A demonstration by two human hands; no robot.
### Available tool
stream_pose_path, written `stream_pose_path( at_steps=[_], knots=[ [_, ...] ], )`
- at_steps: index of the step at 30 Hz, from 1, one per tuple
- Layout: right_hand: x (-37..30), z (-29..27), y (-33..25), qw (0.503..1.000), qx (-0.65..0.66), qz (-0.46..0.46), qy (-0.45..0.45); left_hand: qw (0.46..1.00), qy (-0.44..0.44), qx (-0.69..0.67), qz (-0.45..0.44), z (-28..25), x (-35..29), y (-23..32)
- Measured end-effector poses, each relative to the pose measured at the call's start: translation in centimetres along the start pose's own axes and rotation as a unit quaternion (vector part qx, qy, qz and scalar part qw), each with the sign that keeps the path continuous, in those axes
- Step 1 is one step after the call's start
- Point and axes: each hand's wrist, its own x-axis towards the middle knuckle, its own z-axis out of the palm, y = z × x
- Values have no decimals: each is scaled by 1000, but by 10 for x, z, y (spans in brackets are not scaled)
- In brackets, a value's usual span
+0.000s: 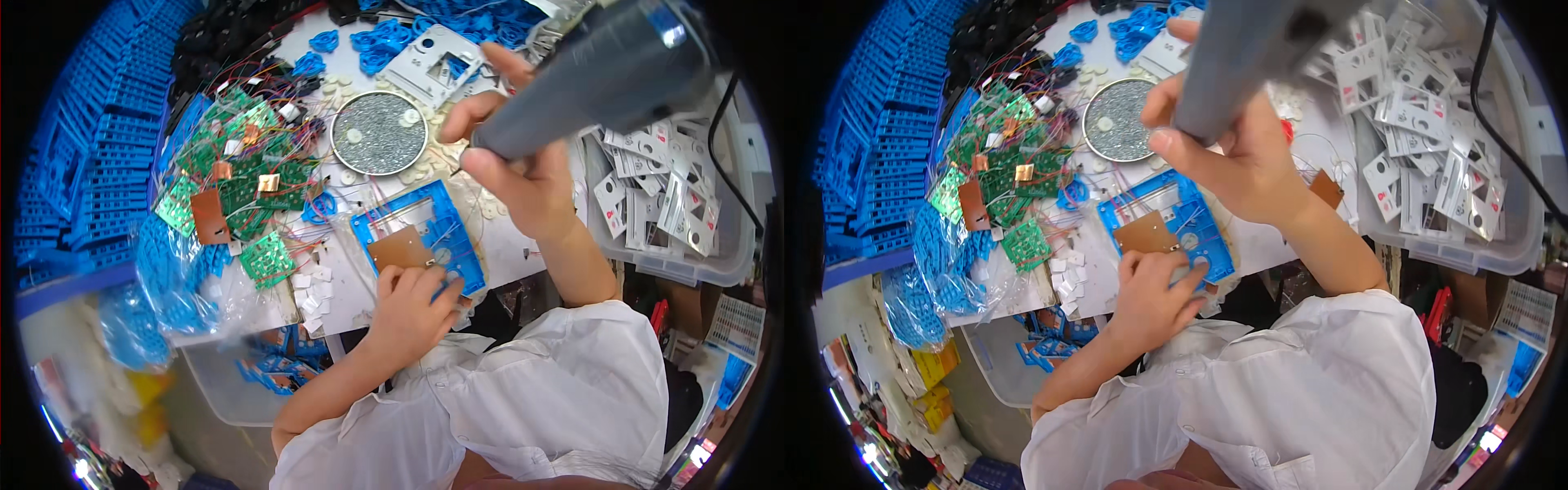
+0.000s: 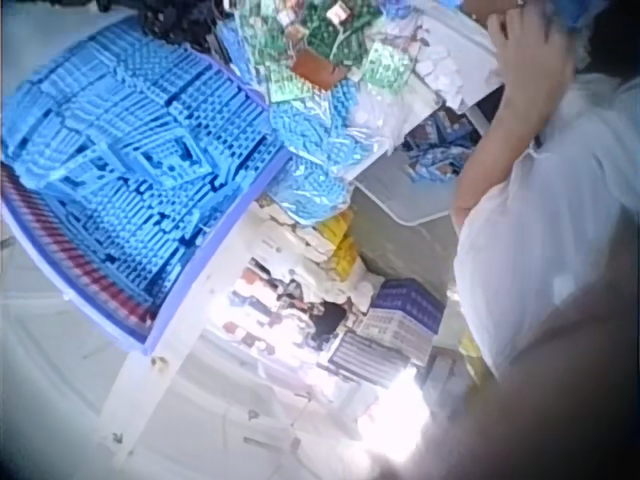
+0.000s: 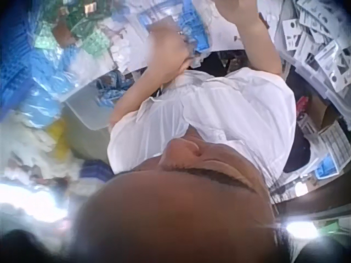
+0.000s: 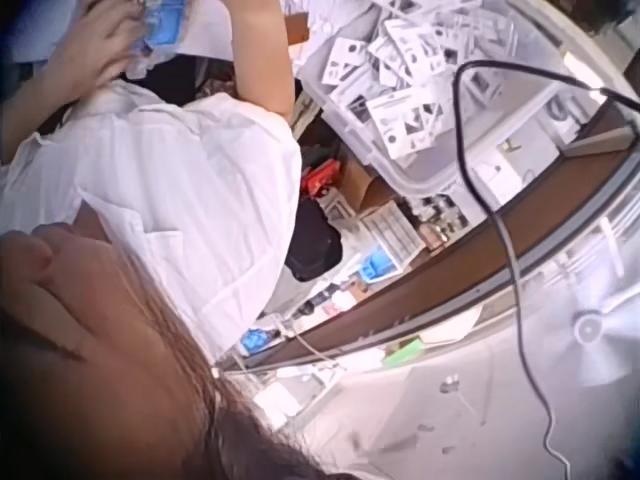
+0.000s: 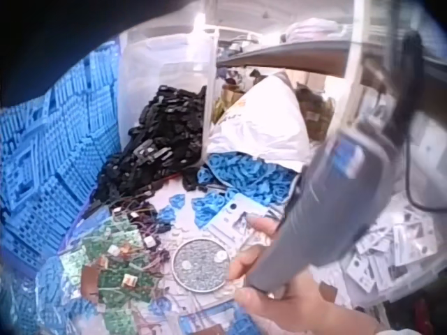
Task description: Assembling electronic components into a plastic frame using a power screwdriver.
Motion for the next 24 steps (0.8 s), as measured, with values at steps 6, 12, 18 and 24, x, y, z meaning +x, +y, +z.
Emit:
stream_pose_path(
  at_steps=[6,12,18,24],
  knots=[
    [-77,-47,33,942,-295,82,-139,999,-23,5,25,-6,0,-1],
    [-100,-59,32,872,-430,53,-229,999,-10,31,-11,-6,-8,-5],
    [-126,-47,-11,747,-489,90,-442,993,-26,60,-98,5,15,8],
    [-113,-41,-9,928,-179,33,-325,997,-6,25,67,9,-2,-7]
  ],
)
